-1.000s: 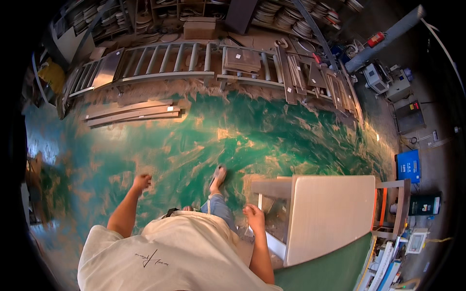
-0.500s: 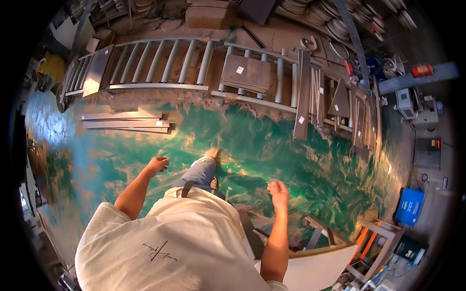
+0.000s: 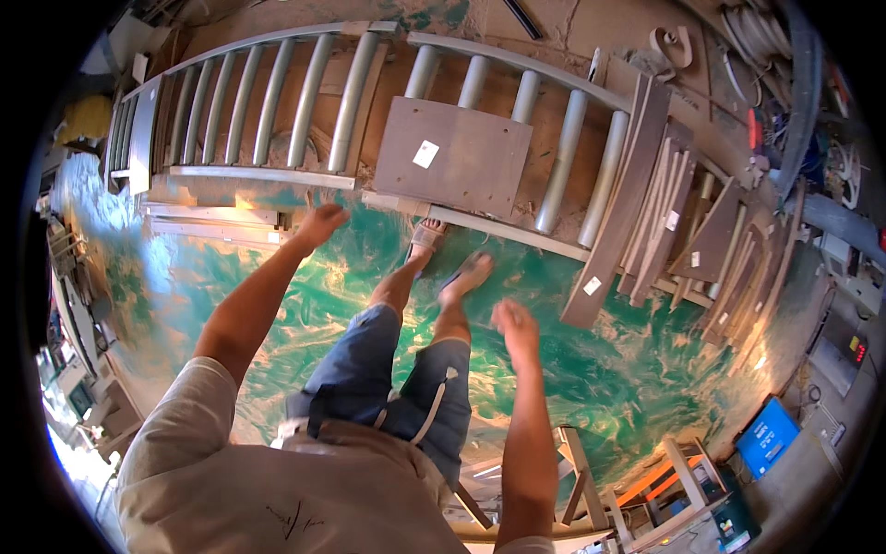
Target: The person picks up wood boards from a stack, carries them to a roller conveyor, and then feeds individual smaller wood pieces into a woodworking machine.
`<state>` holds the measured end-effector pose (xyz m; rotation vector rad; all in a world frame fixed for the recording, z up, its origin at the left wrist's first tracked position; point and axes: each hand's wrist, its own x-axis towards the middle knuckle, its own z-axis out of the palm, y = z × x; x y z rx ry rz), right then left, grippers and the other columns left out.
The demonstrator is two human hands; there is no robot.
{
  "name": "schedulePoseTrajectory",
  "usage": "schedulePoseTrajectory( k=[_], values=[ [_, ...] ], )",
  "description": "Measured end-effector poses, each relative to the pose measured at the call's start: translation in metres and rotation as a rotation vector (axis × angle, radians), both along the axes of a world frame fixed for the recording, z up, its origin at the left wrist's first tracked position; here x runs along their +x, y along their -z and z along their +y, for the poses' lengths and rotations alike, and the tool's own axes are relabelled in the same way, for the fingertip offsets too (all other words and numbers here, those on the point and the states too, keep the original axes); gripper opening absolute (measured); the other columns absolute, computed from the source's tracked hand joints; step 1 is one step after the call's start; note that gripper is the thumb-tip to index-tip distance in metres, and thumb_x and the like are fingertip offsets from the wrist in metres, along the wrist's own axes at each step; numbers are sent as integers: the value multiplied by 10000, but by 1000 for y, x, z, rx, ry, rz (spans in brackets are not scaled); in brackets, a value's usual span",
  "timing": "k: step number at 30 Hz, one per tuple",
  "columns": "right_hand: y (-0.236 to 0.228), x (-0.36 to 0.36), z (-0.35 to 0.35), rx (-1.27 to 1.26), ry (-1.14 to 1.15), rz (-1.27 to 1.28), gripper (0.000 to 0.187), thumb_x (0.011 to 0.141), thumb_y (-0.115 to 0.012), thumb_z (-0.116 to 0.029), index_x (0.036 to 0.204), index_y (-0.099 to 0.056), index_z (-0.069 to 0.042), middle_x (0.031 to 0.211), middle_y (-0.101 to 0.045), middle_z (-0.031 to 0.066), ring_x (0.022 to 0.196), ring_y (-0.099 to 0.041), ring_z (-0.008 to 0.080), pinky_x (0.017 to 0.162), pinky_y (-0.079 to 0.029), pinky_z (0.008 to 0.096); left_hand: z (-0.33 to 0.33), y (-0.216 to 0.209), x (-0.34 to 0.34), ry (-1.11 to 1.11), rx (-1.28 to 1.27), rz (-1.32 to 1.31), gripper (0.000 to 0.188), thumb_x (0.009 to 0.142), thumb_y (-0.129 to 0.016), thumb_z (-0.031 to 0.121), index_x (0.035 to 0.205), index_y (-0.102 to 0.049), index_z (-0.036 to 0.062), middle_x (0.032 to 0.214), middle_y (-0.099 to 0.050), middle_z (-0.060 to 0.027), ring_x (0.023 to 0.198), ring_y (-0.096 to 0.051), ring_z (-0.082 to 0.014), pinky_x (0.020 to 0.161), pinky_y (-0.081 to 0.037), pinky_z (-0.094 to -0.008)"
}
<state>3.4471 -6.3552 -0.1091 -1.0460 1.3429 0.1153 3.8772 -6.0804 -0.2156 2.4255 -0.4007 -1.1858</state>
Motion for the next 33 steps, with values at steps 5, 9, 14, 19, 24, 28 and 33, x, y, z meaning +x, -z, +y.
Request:
schedulePoseTrajectory(
  k=[5,9,14,19,24,28,33],
  values=[
    [146,133,-149,-137,24,-159,843,954,-666,-492,1574,-299,-53,1548,-439,152,1405,-430,273,1113,-372,396,-174,64,61,-260,-140,236,1044,866,-632,714,1537,-332,-27,1521,-449,-226,1402,-443,-323,1146,-365,-416],
    [201,202,-202,82,53,-253,879,932,-671,-531,1573,-278,-75,1557,-388,159,1415,-396,281,1147,-345,425,-221,101,65,-500,-224,675,978,878,-620,713,1534,-371,31,1490,-489,-174,1345,-498,-286,1111,-410,-399],
    [216,215,-194,193,111,-196,889,919,-691,-520,1575,-283,-79,1551,-398,161,1407,-409,282,1142,-360,421,-218,109,54,-633,-158,574,886,891,-639,677,1482,-437,49,1402,-549,-122,1258,-548,-230,1063,-450,-385],
    [214,198,-179,200,91,-175,923,923,-696,-500,1589,-237,-55,1584,-346,131,1448,-345,266,1179,-305,413,-207,92,34,-664,-181,481,823,890,-688,616,1440,-484,38,1332,-593,-110,1196,-570,-207,1010,-475,-352],
    [189,154,-144,240,116,-220,890,940,-706,-421,1590,-231,-41,1586,-344,116,1452,-332,257,1186,-293,407,-162,71,-22,-728,-203,461,737,907,-719,525,1420,-510,39,1295,-611,-104,1165,-562,-181,984,-477,-345],
    [165,126,-119,279,138,-149,865,924,-749,-341,1574,-265,-36,1522,-430,133,1380,-437,242,1144,-357,379,-128,41,-71,-810,-149,475,746,916,-716,502,1450,-480,35,1321,-596,-110,1190,-551,-188,1015,-452,-348],
    [151,103,-96,339,107,-70,895,904,-777,-333,1575,-265,-33,1473,-484,142,1326,-490,243,1106,-397,370,-85,19,-112,-947,-91,566,734,935,-687,515,1446,-475,32,1326,-589,-109,1201,-551,-191,1023,-444,-345]
  ],
)
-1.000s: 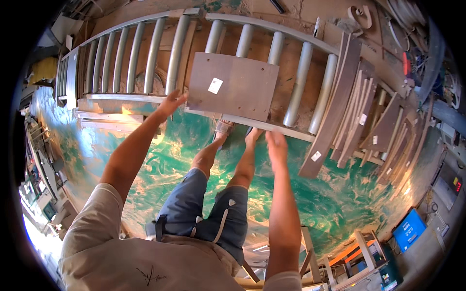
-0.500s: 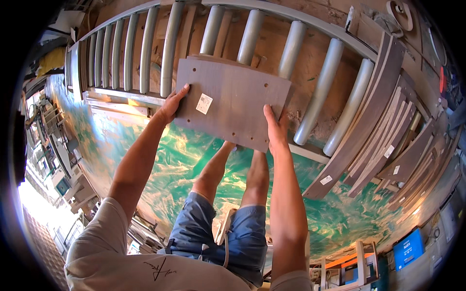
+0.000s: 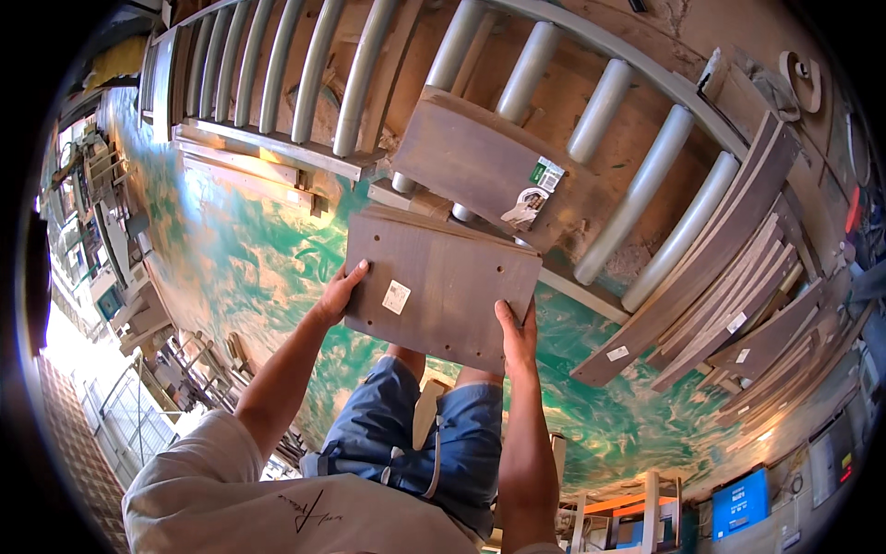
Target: The person picks up wood boards from a stack, carries them to a roller conveyor, and then feeds individual smaller wood pieces into a woodworking machine.
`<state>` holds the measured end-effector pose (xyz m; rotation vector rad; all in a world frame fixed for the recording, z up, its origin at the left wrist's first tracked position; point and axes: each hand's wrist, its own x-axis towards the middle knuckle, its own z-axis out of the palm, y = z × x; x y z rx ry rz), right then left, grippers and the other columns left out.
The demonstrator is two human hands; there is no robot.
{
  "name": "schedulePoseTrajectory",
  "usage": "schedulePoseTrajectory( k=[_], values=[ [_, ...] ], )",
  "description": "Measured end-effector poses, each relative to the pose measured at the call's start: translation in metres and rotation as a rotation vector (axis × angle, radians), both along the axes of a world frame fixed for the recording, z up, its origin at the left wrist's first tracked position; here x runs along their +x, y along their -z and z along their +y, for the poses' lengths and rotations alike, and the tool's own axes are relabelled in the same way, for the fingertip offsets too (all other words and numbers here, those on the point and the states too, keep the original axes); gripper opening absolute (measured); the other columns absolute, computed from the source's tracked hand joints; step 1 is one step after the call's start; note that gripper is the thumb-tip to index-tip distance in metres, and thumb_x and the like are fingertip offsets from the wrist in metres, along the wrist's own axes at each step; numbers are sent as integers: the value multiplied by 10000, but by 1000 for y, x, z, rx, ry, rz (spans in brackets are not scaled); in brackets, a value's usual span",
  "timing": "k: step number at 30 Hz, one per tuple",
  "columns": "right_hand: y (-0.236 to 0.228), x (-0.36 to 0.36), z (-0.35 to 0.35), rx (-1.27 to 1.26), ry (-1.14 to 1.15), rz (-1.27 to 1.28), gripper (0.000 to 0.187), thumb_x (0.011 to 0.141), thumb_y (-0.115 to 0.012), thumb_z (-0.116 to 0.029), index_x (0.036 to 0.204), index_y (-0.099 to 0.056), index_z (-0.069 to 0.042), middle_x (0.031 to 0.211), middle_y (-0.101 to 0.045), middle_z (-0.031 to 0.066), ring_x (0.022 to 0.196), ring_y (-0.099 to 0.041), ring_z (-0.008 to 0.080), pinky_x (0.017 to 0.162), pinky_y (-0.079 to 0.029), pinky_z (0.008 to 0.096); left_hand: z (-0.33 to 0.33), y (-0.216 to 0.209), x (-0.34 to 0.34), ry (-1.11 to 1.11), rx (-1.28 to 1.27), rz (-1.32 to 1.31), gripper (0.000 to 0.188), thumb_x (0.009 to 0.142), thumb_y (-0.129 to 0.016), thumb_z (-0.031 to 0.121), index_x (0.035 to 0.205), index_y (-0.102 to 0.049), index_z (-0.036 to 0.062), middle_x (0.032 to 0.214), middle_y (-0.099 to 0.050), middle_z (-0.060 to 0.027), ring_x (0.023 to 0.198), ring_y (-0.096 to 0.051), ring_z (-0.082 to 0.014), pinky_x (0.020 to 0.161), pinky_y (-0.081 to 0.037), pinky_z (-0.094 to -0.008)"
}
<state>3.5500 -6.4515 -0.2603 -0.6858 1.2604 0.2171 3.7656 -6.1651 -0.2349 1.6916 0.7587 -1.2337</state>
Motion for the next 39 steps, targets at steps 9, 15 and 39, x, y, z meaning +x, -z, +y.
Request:
schedulePoseTrajectory(
  k=[9,15,39],
  values=[
    [-33,51,26,-42,-144,-102,902,910,-751,-321,1587,-226,-39,1511,-430,157,1358,-452,254,1135,-361,393,42,-28,25,-2,82,-49,769,930,-657,582,1403,-519,-8,1270,-628,-108,1140,-589,-182,989,-469,-329],
    [-48,170,59,-114,-197,-297,929,907,-745,-325,1591,-186,-37,1511,-422,158,1354,-454,264,1140,-355,388,84,-43,142,32,83,-208,807,921,-642,621,1380,-546,-35,1264,-636,-121,1132,-595,-187,989,-476,-331],
    [130,400,170,-516,-248,-139,707,914,-743,-326,1466,-453,8,1437,-546,178,1348,-496,267,1097,-393,362,133,129,443,657,662,-1036,660,941,-686,382,1439,-497,-8,1392,-589,-195,1255,-578,-299,1050,-446,-407]
  ],
)
